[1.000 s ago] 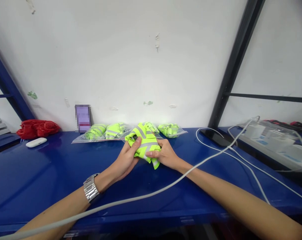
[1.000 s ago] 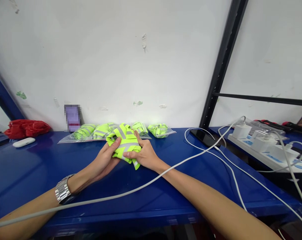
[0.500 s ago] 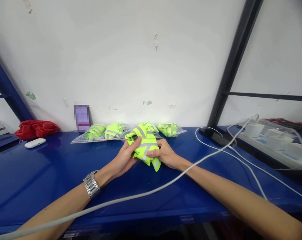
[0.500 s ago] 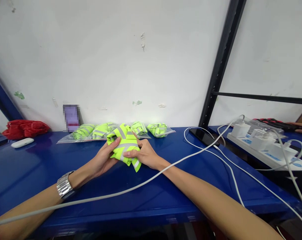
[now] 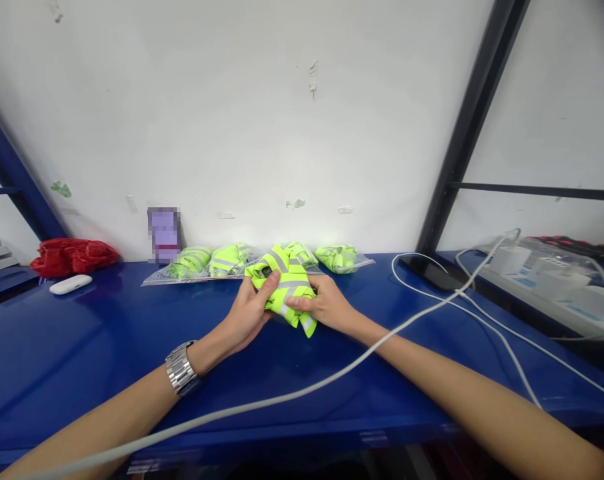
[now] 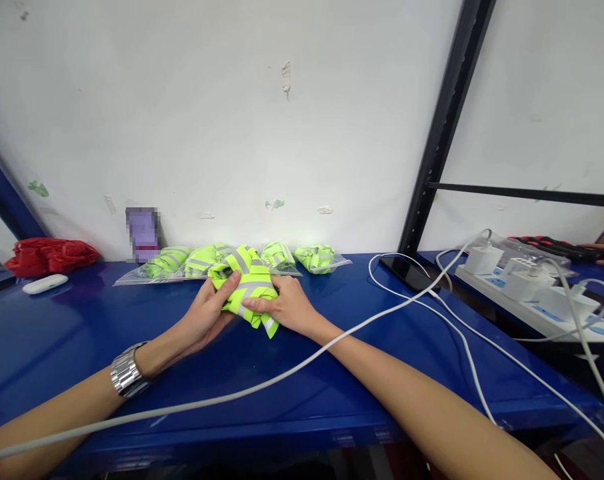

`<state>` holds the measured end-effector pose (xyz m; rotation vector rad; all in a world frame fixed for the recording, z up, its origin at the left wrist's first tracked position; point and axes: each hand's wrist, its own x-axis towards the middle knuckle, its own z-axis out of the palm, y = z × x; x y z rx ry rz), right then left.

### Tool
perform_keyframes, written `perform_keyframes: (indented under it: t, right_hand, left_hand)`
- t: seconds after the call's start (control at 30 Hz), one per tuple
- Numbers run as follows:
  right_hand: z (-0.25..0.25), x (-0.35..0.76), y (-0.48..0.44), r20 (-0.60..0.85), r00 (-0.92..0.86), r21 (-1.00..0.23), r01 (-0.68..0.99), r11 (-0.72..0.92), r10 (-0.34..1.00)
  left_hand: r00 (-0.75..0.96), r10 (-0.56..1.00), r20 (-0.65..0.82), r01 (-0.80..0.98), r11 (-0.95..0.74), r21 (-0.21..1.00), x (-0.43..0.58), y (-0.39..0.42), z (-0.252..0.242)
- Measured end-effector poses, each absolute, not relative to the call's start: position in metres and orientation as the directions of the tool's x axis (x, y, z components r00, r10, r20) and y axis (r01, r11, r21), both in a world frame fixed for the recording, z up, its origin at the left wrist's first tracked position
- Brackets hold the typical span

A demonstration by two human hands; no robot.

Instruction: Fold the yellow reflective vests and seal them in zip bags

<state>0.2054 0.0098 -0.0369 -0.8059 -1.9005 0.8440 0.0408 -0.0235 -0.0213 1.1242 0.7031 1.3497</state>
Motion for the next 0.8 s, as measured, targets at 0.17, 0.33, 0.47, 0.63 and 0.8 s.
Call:
perform_keyframes:
  t: [0.17,0.33,0.47,0.63,0.8]
  right_hand:
    - [-0.025,0.209,0.001,0.522,-0.08,-0.699,0.531,0.479,0.849]
    - [-0.023,0.199,-0.009,0.434,-0.162,-0.842,0.277,0.463,0.886]
    - [-0.027,0.183,-0.016,0.364,-0.276,-0.925,-0.216,0.311,0.89]
    - [-0.029,0.173,-0.022,0.344,-0.214,-0.837,-0.512,0.195,0.914]
    - [-0.028,0.173,-0.023,0.293,-0.171,-0.828,-0.537,0.161,0.941]
  left_hand:
    - [-0.141,0.909,0.393,-0.293,-0.418,0.86,0.039,-0.014,-0.017]
    - [-0.317,0.72,0.618,-0.028,-0.658,0.752,0.032,-0.009,-0.012]
    - [-0.273,0.696,0.664,0.04,-0.681,0.731,0.04,-0.019,-0.013]
    - [-0.222,0.768,0.6,-0.113,-0.632,0.767,0.056,-0.03,-0.011]
    - [-0.162,0.802,0.575,-0.171,-0.596,0.784,0.057,-0.031,-0.013]
